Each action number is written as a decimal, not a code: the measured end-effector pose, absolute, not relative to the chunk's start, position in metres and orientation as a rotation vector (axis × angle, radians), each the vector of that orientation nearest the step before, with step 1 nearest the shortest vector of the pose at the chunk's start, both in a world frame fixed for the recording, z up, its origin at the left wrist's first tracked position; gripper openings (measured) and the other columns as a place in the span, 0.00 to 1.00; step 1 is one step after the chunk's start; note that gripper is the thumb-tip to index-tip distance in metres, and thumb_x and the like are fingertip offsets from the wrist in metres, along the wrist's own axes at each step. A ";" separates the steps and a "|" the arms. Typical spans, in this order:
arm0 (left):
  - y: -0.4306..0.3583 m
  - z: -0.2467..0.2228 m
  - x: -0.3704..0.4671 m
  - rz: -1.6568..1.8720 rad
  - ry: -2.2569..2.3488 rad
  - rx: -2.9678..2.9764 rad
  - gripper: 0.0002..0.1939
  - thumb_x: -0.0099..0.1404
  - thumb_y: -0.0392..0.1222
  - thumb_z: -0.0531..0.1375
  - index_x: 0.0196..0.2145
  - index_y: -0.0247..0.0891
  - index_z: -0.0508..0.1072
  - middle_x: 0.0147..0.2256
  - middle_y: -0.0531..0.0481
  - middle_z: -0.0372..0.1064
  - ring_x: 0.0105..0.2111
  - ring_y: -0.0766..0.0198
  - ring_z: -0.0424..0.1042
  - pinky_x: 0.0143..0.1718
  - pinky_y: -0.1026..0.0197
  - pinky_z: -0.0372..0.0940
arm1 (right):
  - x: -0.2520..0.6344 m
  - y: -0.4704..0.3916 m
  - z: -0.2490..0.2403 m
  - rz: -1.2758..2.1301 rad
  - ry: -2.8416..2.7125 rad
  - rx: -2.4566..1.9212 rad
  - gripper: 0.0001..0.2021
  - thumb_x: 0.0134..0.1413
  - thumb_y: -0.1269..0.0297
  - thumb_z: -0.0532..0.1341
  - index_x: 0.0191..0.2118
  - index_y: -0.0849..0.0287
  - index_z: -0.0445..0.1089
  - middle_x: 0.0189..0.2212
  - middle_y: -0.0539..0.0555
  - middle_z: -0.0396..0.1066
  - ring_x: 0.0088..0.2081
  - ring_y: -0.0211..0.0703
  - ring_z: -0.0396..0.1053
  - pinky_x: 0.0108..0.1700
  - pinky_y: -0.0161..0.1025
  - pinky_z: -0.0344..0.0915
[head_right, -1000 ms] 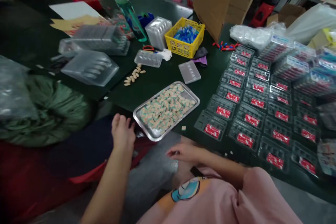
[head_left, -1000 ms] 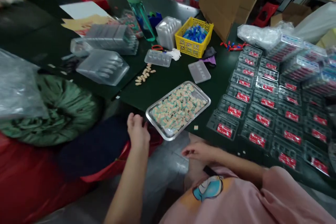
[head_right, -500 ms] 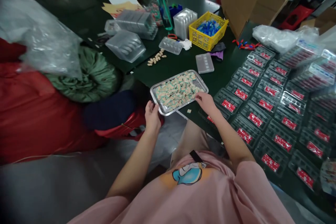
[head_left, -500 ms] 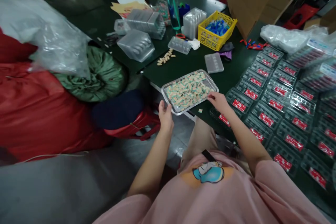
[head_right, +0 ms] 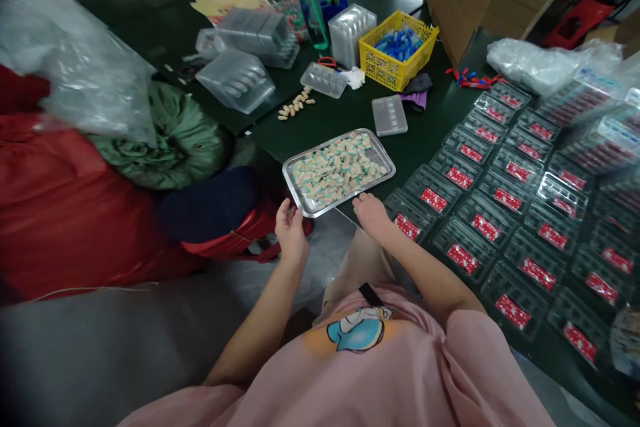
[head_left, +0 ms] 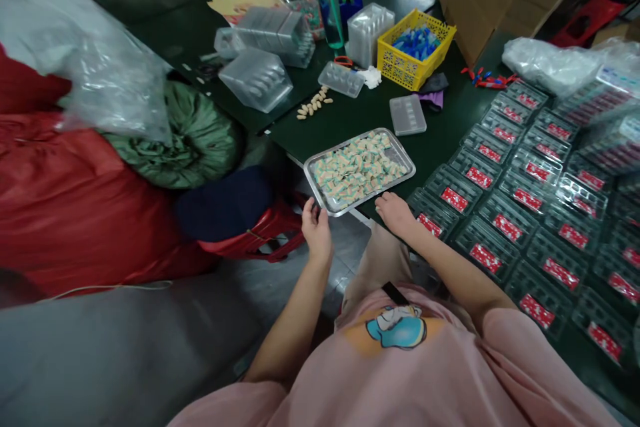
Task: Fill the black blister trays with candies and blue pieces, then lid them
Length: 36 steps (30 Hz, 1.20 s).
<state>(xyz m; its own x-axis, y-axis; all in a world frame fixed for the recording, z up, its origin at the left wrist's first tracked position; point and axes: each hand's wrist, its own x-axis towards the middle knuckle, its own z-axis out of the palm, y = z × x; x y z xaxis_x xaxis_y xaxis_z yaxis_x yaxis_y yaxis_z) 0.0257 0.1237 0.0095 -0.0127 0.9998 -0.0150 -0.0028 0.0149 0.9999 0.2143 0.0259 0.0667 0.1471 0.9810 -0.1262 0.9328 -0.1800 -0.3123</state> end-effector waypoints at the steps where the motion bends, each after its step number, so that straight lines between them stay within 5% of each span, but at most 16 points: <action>1: 0.124 0.010 0.026 1.214 1.214 1.204 0.26 0.62 0.46 0.62 0.57 0.40 0.66 0.59 0.39 0.63 0.58 0.55 0.65 0.62 0.50 0.58 | 0.215 0.025 0.067 0.446 -1.893 -2.231 0.07 0.62 0.71 0.56 0.42 0.61 0.71 0.44 0.62 0.69 0.45 0.50 0.64 0.48 0.41 0.61; 7: 0.127 0.040 0.033 1.233 1.144 1.594 0.21 0.65 0.44 0.60 0.55 0.42 0.70 0.61 0.41 0.61 0.62 0.55 0.60 0.62 0.52 0.58 | 0.265 0.028 0.068 0.511 -1.516 -2.051 0.05 0.57 0.73 0.59 0.39 0.61 0.71 0.35 0.54 0.71 0.36 0.42 0.67 0.42 0.37 0.61; 15: 0.141 0.095 0.101 1.020 0.634 2.143 0.13 0.68 0.41 0.57 0.48 0.41 0.76 0.50 0.43 0.73 0.53 0.55 0.71 0.58 0.46 0.63 | 0.358 0.060 0.084 0.570 -1.552 -2.027 0.04 0.51 0.75 0.61 0.33 0.62 0.73 0.30 0.51 0.71 0.33 0.39 0.66 0.40 0.34 0.60; 21: 0.142 0.090 0.122 1.048 0.598 2.116 0.14 0.68 0.41 0.56 0.49 0.41 0.76 0.50 0.42 0.73 0.53 0.56 0.71 0.57 0.48 0.64 | 0.370 0.079 0.071 0.696 -1.791 -2.029 0.04 0.50 0.74 0.64 0.33 0.63 0.75 0.30 0.51 0.71 0.33 0.38 0.66 0.39 0.33 0.58; 27: 0.133 0.075 0.108 1.053 0.657 2.107 0.13 0.68 0.39 0.56 0.48 0.41 0.76 0.49 0.43 0.74 0.52 0.57 0.72 0.56 0.48 0.64 | 0.377 0.086 0.063 0.683 -1.818 -2.070 0.13 0.51 0.75 0.65 0.45 0.64 0.75 0.30 0.51 0.70 0.34 0.40 0.66 0.41 0.34 0.59; 36: 0.129 0.075 0.109 1.013 0.657 2.074 0.13 0.68 0.40 0.56 0.48 0.41 0.76 0.50 0.44 0.74 0.51 0.57 0.72 0.56 0.49 0.66 | 0.376 0.087 0.067 0.545 -1.944 -2.037 0.09 0.47 0.74 0.67 0.37 0.62 0.74 0.35 0.54 0.71 0.37 0.43 0.66 0.42 0.36 0.59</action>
